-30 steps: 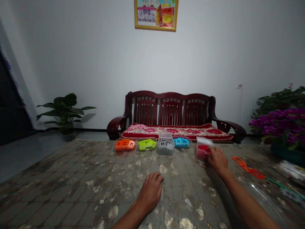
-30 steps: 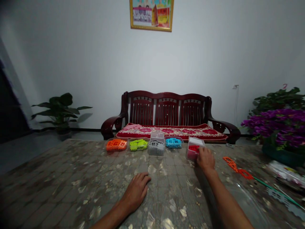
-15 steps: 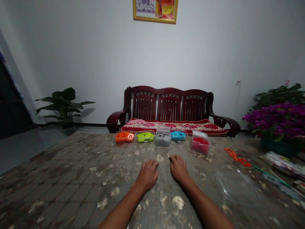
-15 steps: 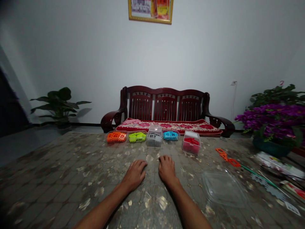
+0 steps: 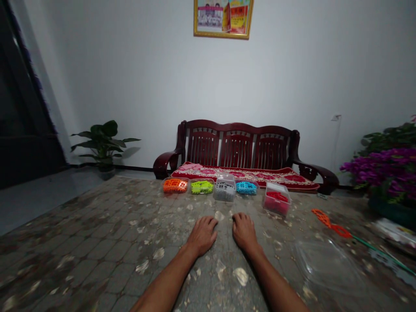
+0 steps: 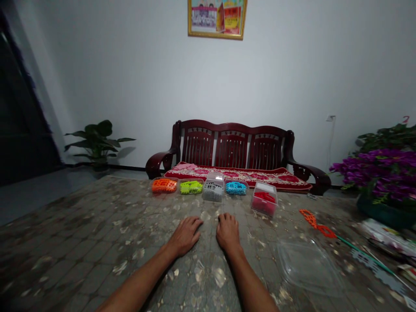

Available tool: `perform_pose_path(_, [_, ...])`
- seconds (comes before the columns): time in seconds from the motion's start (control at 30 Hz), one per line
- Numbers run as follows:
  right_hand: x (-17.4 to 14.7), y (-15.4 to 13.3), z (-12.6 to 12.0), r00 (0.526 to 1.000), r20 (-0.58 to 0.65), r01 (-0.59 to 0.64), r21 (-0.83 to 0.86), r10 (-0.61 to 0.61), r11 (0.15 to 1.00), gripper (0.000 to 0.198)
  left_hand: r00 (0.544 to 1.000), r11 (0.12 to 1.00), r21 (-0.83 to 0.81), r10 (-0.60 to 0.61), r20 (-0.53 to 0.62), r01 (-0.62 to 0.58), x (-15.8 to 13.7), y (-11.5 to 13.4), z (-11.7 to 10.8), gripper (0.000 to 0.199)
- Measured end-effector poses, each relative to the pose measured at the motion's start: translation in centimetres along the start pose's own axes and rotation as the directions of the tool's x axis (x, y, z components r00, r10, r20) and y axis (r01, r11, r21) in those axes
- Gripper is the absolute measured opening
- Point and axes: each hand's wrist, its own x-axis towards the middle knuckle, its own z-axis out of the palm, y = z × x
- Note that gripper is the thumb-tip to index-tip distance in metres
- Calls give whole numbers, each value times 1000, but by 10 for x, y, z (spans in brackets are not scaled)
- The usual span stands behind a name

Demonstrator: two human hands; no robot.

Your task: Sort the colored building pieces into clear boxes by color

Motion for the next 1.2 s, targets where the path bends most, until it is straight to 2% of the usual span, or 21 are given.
perform_pose_path(0.17, [1,0,0,1000,1,-17,5,17,1000,29,1000,1000,16,-2,-10,2,1,-1,1,37])
perform_pose_path(0.3, [1,1,1,999,-6,-32,29,33,999,29,998,998,47,-48,-28,49,13,-9,2,35])
perform_pose_path(0.5, [0,1,0,999,-22,-49,46,50,998,27,970,967,140,-194,-144,214,39,-39,1,52])
perform_pose_path(0.6, [1,1,2,998,-25,-50,63,52,997,27,950,941,206,-224,-216,269,51,-62,-4,59])
perform_pose_path(0.8, [2,0,5,997,-19,-78,88,80,993,26,964,928,309,-141,-224,208,86,-102,-10,67])
perform_pose_path(1.03, [3,1,8,995,-40,-86,114,91,990,26,979,917,381,-45,-199,120,120,-117,-22,46])
perform_pose_path(1.2, [2,1,10,994,-54,-84,125,91,989,26,989,910,410,1,-148,60,124,-122,-45,32])
